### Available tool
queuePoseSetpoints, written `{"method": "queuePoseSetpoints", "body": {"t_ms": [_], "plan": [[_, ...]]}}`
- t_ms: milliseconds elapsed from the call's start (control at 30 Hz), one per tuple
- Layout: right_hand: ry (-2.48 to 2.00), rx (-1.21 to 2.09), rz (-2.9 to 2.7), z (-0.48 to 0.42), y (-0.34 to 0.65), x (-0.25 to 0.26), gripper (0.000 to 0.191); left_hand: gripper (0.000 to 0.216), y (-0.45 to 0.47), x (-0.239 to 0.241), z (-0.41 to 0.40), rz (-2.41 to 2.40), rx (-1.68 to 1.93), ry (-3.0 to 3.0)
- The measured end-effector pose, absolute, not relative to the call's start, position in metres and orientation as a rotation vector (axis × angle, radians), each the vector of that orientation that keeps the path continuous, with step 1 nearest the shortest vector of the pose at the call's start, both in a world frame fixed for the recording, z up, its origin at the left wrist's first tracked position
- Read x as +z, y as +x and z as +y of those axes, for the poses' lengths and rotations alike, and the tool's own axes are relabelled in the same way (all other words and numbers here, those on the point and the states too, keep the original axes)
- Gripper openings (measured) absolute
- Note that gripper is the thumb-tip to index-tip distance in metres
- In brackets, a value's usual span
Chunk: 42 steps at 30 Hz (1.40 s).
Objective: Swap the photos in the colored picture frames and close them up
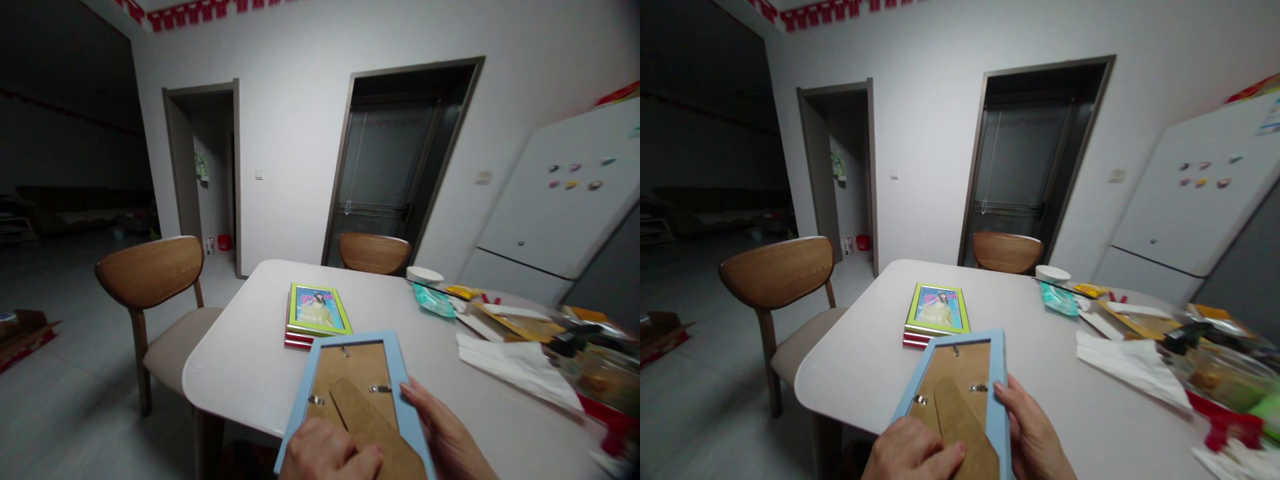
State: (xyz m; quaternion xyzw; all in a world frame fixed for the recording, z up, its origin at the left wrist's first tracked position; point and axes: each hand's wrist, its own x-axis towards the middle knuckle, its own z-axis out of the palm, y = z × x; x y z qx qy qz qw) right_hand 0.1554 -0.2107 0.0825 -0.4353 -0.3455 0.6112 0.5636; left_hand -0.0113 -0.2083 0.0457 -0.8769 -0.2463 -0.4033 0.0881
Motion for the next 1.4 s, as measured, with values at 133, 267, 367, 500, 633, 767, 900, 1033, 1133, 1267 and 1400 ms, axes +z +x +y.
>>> {"method": "queuePoseSetpoints", "body": {"t_ms": [133, 267, 367, 500, 633, 767, 900, 1033, 1133, 1267, 1400], "plan": [[-1.046, 1.526, -0.871, -0.204, 0.160, 0.052, 0.041, 0.021, -0.006, 0.024, -0.208, -0.746, -1.166, -2.511], [-1.263, 1.297, -1.074, -0.182, 0.165, 0.026, 0.042, 0.015, -0.004, 0.002, -0.201, -0.823, -1.094, -2.536], [-1.567, 0.900, -1.293, -0.166, 0.171, 0.010, 0.045, 0.016, -0.003, -0.008, -0.193, -0.831, -0.919, -2.664], [-1.730, 0.489, -1.605, -0.155, 0.175, -0.004, 0.037, 0.037, -0.003, 0.002, -0.186, -0.923, -0.592, -2.917], [-1.756, 0.220, -1.840, -0.153, 0.172, -0.004, 0.036, 0.034, -0.008, 0.018, -0.183, -1.102, -0.552, -3.080], [-1.810, 0.226, -1.955, -0.149, 0.167, 0.005, 0.036, 0.039, -0.029, 0.016, -0.166, -1.492, -0.943, -2.978], [-1.846, 0.220, -1.984, -0.143, 0.161, 0.012, 0.028, 0.056, -0.053, -0.001, -0.142, -1.913, -1.152, -2.791], [-1.897, 0.167, -1.985, -0.141, 0.155, 0.014, 0.027, 0.060, -0.058, -0.010, -0.134, -1.958, -1.225, -2.827], [-1.912, 0.116, -2.001, -0.141, 0.155, 0.013, 0.028, 0.059, -0.055, -0.012, -0.136, -1.948, -1.281, -2.802], [-1.875, -0.011, -2.009, -0.142, 0.149, 0.014, 0.026, 0.059, -0.055, -0.013, -0.138, -1.935, -1.318, -2.777], [-1.645, 0.108, -2.096, -0.142, 0.119, 0.017, 0.025, 0.059, -0.055, -0.015, -0.137, -1.944, -1.305, -2.761]]}}
